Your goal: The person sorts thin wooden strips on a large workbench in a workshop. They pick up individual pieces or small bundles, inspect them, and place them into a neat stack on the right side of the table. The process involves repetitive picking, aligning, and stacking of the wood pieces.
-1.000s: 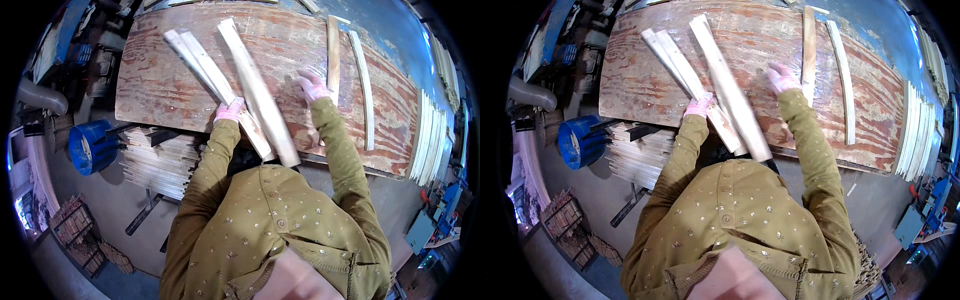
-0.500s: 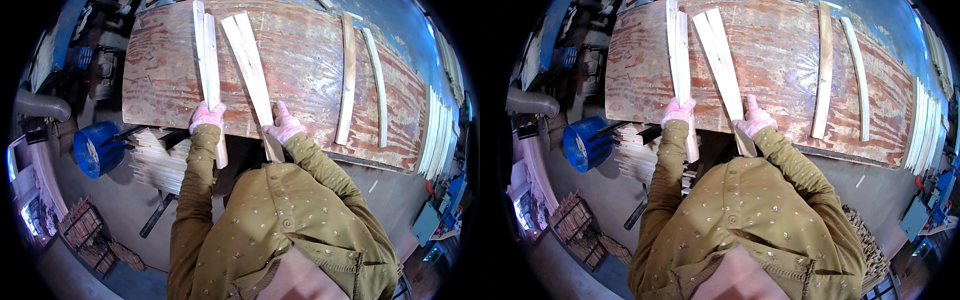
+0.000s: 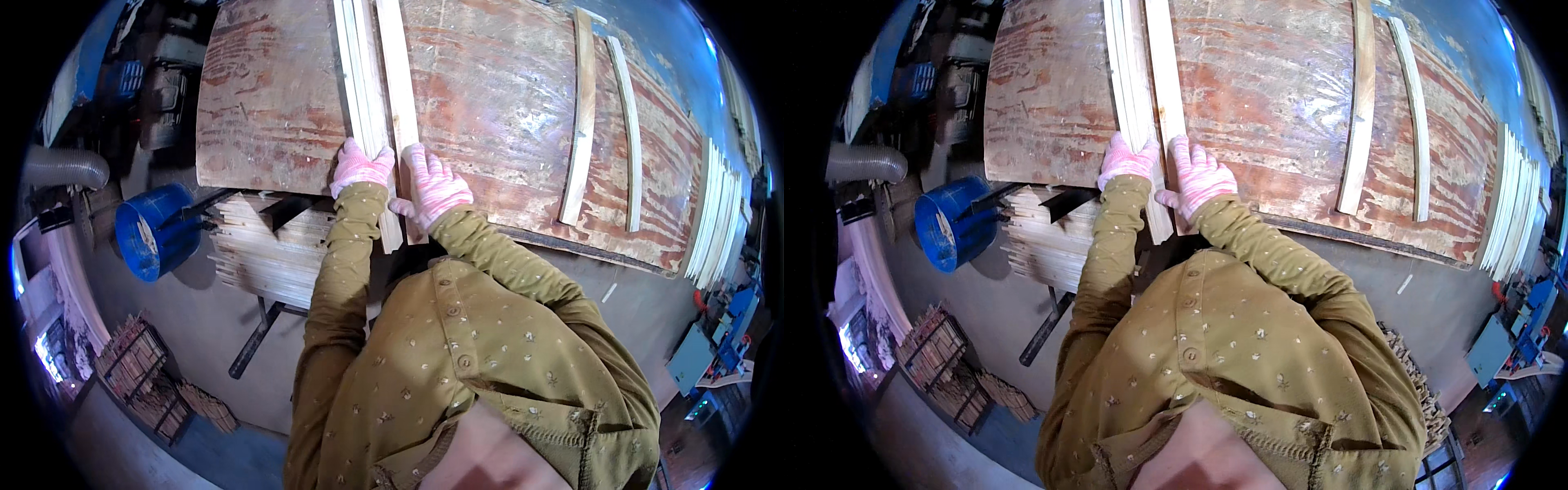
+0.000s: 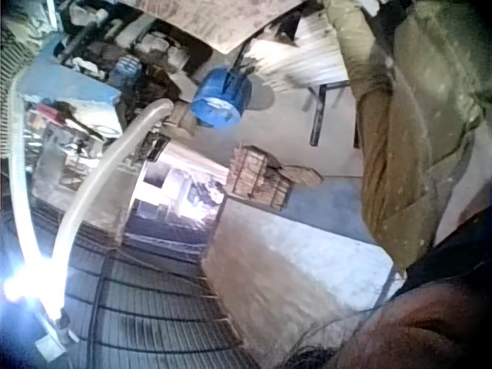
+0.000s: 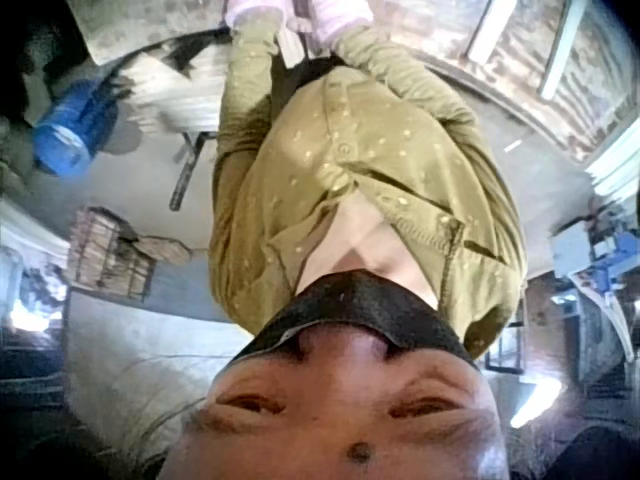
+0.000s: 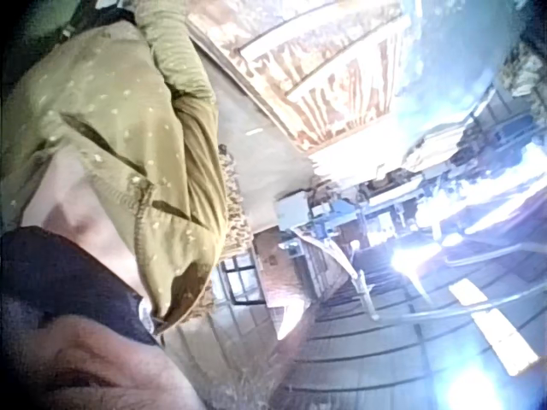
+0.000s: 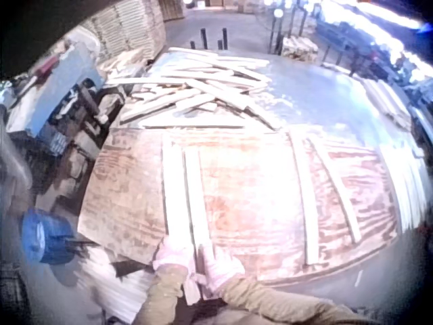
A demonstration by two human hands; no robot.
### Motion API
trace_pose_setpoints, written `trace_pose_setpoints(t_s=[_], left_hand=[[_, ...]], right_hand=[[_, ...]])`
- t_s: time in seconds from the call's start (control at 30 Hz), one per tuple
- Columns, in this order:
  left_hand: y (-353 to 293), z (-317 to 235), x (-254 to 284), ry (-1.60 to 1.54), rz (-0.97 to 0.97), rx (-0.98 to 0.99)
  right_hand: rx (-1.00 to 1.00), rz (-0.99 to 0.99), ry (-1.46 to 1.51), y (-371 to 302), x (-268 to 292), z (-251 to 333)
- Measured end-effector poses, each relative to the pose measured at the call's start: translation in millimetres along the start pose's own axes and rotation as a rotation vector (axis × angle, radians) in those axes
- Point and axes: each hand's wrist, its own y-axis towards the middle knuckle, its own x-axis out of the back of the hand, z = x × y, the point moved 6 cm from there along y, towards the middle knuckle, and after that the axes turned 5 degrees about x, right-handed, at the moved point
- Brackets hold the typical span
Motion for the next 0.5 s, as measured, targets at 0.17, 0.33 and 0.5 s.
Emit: trace_pose_setpoints(t_s=[0.17,0.33,0.5], left_hand=[[18.9,27.4,24.5,0.018,-0.141,-0.125],[0.7,25.0,22.1,-0.332,-0.011,-0.283],[-48.2,12.1,7.8,0.201,-0.497,-0.601]], right_hand=[[-0.059,-0.013,0.282,13.2,-11.3,1.0],[-0.029,0.067,0.991,18.9,-47.4,35.1],[-0.193,-0.323,0.668,1.2,-4.7,-21.6]])
